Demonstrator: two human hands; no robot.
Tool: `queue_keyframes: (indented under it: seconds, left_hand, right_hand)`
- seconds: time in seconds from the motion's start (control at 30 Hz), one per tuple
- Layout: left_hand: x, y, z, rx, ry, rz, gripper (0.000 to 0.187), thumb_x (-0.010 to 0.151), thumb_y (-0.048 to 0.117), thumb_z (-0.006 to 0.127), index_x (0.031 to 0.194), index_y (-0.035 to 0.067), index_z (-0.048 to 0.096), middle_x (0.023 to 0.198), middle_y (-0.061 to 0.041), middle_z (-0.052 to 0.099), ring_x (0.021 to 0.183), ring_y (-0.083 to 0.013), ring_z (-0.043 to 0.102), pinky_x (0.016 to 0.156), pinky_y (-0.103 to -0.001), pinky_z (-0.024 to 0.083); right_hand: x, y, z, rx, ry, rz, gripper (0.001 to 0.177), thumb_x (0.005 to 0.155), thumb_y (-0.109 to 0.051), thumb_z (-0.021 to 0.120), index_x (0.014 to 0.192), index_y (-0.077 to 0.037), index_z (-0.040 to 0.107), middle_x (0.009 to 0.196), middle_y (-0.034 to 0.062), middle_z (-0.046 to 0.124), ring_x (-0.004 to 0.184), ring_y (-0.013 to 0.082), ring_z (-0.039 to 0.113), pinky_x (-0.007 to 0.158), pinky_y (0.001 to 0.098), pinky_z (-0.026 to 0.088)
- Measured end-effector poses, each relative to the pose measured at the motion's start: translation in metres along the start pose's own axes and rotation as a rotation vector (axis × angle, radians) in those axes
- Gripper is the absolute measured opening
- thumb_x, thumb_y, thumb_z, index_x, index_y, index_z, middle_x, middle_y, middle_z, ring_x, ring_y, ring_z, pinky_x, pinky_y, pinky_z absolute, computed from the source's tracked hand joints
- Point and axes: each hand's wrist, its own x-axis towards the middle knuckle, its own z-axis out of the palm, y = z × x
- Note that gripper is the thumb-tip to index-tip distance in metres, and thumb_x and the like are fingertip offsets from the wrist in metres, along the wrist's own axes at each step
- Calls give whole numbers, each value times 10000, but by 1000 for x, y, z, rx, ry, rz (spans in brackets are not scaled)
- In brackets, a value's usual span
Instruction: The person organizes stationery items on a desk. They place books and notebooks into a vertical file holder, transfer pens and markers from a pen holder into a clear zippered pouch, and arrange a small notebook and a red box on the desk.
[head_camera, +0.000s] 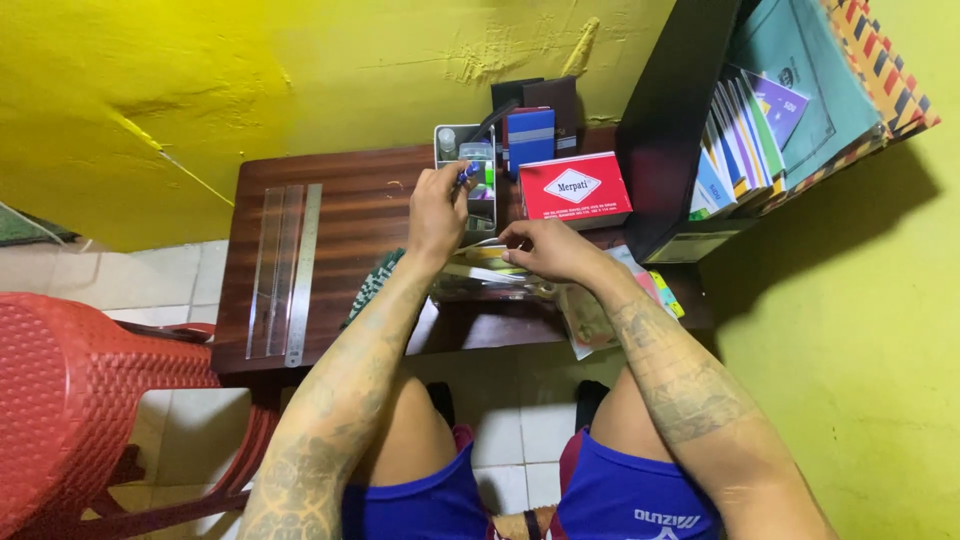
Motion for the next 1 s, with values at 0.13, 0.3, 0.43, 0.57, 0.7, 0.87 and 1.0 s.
queue_keyframes:
  seconds: [0.13, 0.3, 0.43, 0.57, 0.7, 0.87, 1.0]
  left_hand:
    - [-8, 11, -22, -39, 72, 99, 250, 932, 20, 714, 1171, 92, 723, 944, -107, 747, 939, -286, 688, 834, -378, 579]
    - [-15, 38, -51, -189, 53, 128, 275, 946, 53, 743, 1206, 141, 751, 896, -47, 777, 886, -248, 699, 809, -358, 587]
    - [-25, 63, -55, -278, -14, -15, 255, 912, 144, 770, 1132, 271, 789, 830, -50, 743, 796, -205, 706, 734, -367, 568]
    - [-25, 92, -65, -742, -179, -268, 138, 905, 98, 797, 1040, 124, 797, 793, -48, 749, 756, -86, 675, 700, -298, 629]
    - [-26, 90, -63, -880, -297, -318, 181, 900, 82, 813, 1074, 50, 777, 872, -124, 762, 795, -174, 737, 750, -356, 667]
    - [-32, 63, -50, -917, -384, -405, 253, 859, 33, 830, 1093, -3, 739, 888, -124, 748, 808, -177, 734, 757, -344, 670]
    - [-33, 48, -46, -676, -478, -396, 297, 781, 28, 877, 1045, 13, 740, 829, -93, 735, 746, -123, 700, 688, -253, 621]
  right_hand:
    - [2, 6, 4, -5, 17, -52, 305, 913, -277, 700, 1175, -122, 707, 1092, 137, 784, 1028, 340, 746, 885, 450, 579]
    - [-6, 1, 7, 23, 213, -189, 695, 810, -254, 809, 1413, -115, 492, 1092, 234, 688, 1054, 447, 683, 901, 566, 550]
    - [-17, 2, 5, 44, 307, -269, 981, 733, -217, 869, 1531, -24, 331, 1341, 303, 528, 1284, 514, 528, 1093, 570, 441]
    - [-27, -13, -2, 117, 193, -215, 748, 758, -203, 823, 1434, -124, 515, 1239, 210, 658, 1204, 429, 624, 1028, 531, 477]
    - [-26, -11, 3, 173, 77, -91, 344, 841, -158, 697, 1184, -186, 703, 962, 121, 764, 1018, 325, 720, 906, 451, 526]
    - [-27, 5, 9, 116, 57, -83, 178, 899, -204, 709, 1067, -150, 687, 887, 160, 752, 938, 351, 716, 824, 444, 540]
    - [-27, 12, 12, -80, 56, -59, 216, 913, -223, 716, 1099, -150, 634, 997, 217, 742, 1048, 460, 681, 869, 523, 531]
